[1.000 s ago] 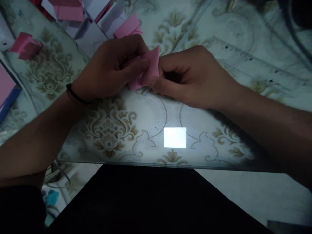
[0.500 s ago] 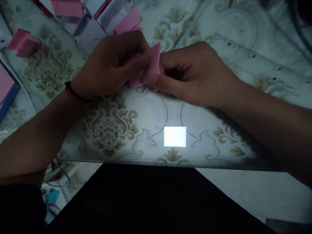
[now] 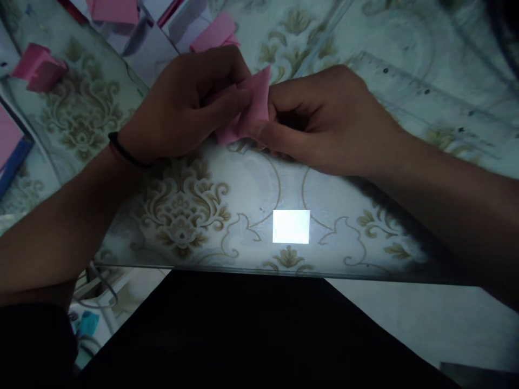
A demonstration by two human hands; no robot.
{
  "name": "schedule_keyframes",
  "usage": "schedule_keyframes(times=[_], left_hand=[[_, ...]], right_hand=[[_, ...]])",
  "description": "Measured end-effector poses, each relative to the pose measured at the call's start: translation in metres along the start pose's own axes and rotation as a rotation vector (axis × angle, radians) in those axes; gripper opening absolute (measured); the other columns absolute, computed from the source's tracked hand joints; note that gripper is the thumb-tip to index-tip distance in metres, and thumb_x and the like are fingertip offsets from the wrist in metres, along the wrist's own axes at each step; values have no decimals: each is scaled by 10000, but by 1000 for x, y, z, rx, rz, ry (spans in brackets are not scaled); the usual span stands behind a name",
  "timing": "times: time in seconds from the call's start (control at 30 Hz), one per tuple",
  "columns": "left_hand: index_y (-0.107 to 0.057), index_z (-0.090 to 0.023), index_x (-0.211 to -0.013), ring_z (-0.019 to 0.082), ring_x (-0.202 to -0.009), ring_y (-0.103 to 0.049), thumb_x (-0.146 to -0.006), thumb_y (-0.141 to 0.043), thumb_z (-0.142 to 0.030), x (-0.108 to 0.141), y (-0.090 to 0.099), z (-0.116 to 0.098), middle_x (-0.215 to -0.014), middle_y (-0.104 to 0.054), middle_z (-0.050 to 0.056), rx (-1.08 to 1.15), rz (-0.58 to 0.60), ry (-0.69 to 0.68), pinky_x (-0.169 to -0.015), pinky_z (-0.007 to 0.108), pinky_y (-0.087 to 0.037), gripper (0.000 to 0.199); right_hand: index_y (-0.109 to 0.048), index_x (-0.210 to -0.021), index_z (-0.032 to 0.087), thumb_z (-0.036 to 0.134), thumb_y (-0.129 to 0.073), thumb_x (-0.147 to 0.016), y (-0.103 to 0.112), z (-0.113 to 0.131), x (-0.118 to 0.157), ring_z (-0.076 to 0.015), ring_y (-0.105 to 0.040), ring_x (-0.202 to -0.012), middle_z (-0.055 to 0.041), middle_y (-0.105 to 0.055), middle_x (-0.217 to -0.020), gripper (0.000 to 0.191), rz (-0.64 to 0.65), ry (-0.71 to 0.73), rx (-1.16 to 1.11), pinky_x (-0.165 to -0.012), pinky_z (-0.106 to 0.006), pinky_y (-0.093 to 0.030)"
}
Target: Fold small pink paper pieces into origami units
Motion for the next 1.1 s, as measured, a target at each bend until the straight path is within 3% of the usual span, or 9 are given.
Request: schedule_keyframes(times=[0.27, 0.47, 0.73, 0.9, 1.1], left_hand=[[-687, -104, -986, 75, -686, -535, -1011, -599, -349, 1, 0, 0, -784, -605, 4, 11, -7, -14, -626, 220, -343, 261], [-682, -102, -1008, 70, -629, -587, -1023, -591, -437, 1, 0, 1, -792, -656, 25, 46, 6, 13, -583, 216, -363, 347], [-687, -132, -964, 79, -667, -498, -997, -635, -332, 1, 2, 0, -753, -599, -5, -46, -9, -40, -605, 230, -339, 209], [-685, -115, -961, 70, -674, -486, -1008, -594, -275, 1, 3, -3, -780, -589, -9, -21, -1, -51, -631, 235, -335, 190], [-684, -131, -962, 73, -682, -494, -1029, -578, -328, 1, 3, -3, -781, -585, -10, -37, 12, -62, -638, 244, -348, 234]], right_hand=[[-551, -719, 189, 712, -473, -1029, 0, 0, 1, -62, -378, -571, 47, -413, -637, 613, 5, -29, 19, -533, -255, -305], [-595, -754, 185, 589, -511, -1070, 1, 1, 2, -63, -512, -615, 48, -481, -657, 520, 13, -58, 53, -590, -239, -392], [-548, -724, 163, 498, -582, -1062, 0, -2, 1, -46, -347, -576, 69, -401, -629, 477, -19, 32, -18, -574, -251, -310], [-541, -715, 163, 534, -571, -1060, -1, -1, 0, -56, -340, -567, 62, -380, -626, 507, -9, 32, -45, -550, -266, -288], [-537, -737, 164, 583, -545, -1059, -2, -1, 0, -51, -358, -578, 60, -393, -645, 529, -5, 33, -45, -553, -251, -295]])
Point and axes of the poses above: each hand's wrist, its own x-axis away from the middle knuckle, its own y-axis out of the back of the hand, z = x × y, the point moved 3 cm from there along -x, towards the middle knuckle
